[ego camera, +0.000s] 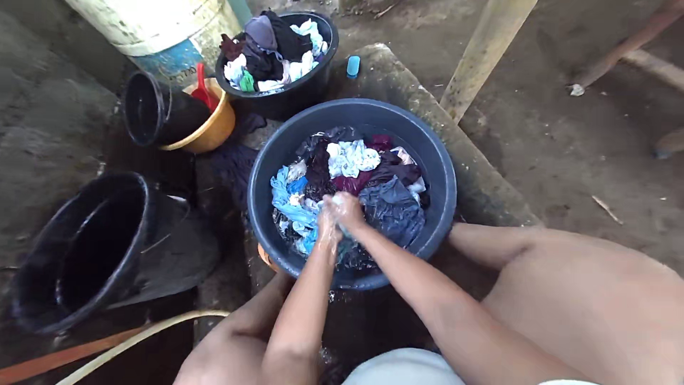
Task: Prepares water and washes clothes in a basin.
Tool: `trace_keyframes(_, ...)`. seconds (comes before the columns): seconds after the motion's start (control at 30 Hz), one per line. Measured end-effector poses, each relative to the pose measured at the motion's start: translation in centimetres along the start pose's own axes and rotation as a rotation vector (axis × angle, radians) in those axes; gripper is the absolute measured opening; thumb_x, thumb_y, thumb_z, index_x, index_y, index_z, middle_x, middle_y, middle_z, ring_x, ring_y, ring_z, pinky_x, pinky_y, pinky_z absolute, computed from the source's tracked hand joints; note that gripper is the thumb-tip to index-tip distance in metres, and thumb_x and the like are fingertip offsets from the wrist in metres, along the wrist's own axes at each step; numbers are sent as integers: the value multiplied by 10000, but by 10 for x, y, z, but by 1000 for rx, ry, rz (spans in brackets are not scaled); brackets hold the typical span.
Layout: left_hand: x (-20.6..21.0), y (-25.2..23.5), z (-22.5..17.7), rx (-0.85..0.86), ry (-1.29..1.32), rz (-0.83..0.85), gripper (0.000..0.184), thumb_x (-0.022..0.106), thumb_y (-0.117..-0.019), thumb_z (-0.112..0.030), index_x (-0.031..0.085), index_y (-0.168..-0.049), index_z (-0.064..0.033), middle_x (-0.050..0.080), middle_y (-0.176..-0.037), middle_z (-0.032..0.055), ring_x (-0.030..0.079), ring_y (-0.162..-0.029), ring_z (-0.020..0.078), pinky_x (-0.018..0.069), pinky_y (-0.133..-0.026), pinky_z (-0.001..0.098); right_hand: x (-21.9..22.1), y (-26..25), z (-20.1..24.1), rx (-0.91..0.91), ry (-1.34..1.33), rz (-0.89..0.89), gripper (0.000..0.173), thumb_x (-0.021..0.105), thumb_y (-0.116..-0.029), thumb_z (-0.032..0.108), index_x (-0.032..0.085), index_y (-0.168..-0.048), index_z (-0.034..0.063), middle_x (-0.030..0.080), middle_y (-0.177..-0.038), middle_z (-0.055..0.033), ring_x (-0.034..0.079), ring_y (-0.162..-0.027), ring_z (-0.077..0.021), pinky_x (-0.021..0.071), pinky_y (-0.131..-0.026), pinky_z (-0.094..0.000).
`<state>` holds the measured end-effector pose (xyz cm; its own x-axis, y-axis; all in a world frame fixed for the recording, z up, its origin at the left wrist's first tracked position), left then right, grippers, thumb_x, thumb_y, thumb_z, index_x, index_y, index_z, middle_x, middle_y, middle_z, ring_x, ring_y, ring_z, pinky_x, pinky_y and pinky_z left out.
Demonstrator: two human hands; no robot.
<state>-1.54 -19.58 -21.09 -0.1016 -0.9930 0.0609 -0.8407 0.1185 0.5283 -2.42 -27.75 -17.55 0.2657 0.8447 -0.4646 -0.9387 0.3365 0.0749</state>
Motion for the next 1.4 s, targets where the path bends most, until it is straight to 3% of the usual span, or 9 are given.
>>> trace_keyframes(0.2, -12, -25, -20, -29, -122, 133, 474, 306, -1141, -337, 564, -1260, 43, 641, -1023, 148, 624, -890, 194, 537, -814, 376, -3, 28, -7, -88, 18, 45, 349, 603, -998, 202, 701, -1078, -124, 687, -1156, -302, 666, -1128, -412, 506, -1022, -521)
trace_keyframes(0.37, -58, -55, 21, -182, -561, 394, 448, 410, -1118, -249, 411, -1485, 7, 620, -1277, 206, 640, -1113, 244, 539, -967, 425, -16, 3, -125, 289, 517, 208, 608, 677, -915, 95, 560, -1495, 236, 267, -1683, -175, 64, -1553, -518, 30, -1110, -857)
trace_keyframes(0.47, -40, -73, 97, -118, -1056, 505, 582, 528, -1069, -286, 389, -1516, 59, 445, -1533, 269, 448, -1428, 347, 355, -1187, 524, 41, 11, -152, 277, 640, 407, 844, 702, -910, 254, 283, -1637, 344, 4, -1743, -115, -128, -1560, -480, -60, -1087, -866)
trace_keyframes(0.8, -16, -90, 130, -120, -1585, 361, 626, 440, -1093, -340, 281, -1611, -26, 214, -1679, 244, 215, -1546, 447, 213, -1223, 637, 76, -4, -221, 398, 542, 656, 695, 547, -1054, 332, 292, -1603, -8, 161, -1680, -288, 72, -1566, -487, -11, -1231, -692)
trace_keyframes(0.93, -14, -82, 129, -119, -1515, 545, 603, 458, -1085, -329, 353, -1567, 18, 304, -1631, 280, 277, -1521, 451, 252, -1201, 660, 68, -18, -189, 372, 537, 843, 652, 616, -1010, 323, 433, -1523, -35, 394, -1573, -300, 324, -1492, -471, 237, -1195, -683)
trace_keyframes(1.03, -11, -68, 81, -135, -949, 467, 553, 376, -1129, -342, 459, -1453, 99, 510, -1448, 326, 498, -1368, 416, 377, -1153, 556, 35, -39, -121, 211, 76, 690, 605, 714, -976, 192, 481, -1476, -55, 505, -1483, -294, 472, -1407, -406, 346, -1190, -542)
trace_keyframes(1.13, -6, -27, -12, -5, -628, 286, 558, 372, -1126, -376, 529, -1364, 104, 591, -1293, 330, 586, -1202, 417, 458, -1035, 571, 3, -25, -50, -96, -319, 531, 1105, 841, -780, 121, 150, -1636, 18, 279, -1659, -223, 348, -1505, -300, 342, -1213, -439)
trace_keyframes(1.23, 5, 33, -109, 257, -502, 248, 443, 454, -1101, -320, 589, -1274, 65, 650, -1138, 237, 634, -1056, 316, 511, -949, 531, -16, 1, -9, -302, -421, 263, 1355, 950, -589, 119, 97, -1638, 22, 256, -1656, -235, 387, -1477, -275, 395, -1184, -422)
trace_keyframes(1.4, -4, 148, -230, 577, -220, 292, 193, 492, -1068, -186, 578, -1162, -41, 651, -923, 6, 662, -836, 80, 590, -789, 316, -20, 17, 0, -261, -196, 13, 1306, 970, -630, 269, 167, -1618, -26, 281, -1630, -298, 297, -1514, -410, 218, -1259, -546)
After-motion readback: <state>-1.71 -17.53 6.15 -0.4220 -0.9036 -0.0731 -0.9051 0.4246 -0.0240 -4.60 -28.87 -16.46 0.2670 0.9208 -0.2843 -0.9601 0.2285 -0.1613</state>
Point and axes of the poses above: each hand's wrist, its own y-axis away from the middle knuckle, its own x-axis out of the palm, z = x × y, the point moved 8 cm from there along -y, towards the middle knuckle
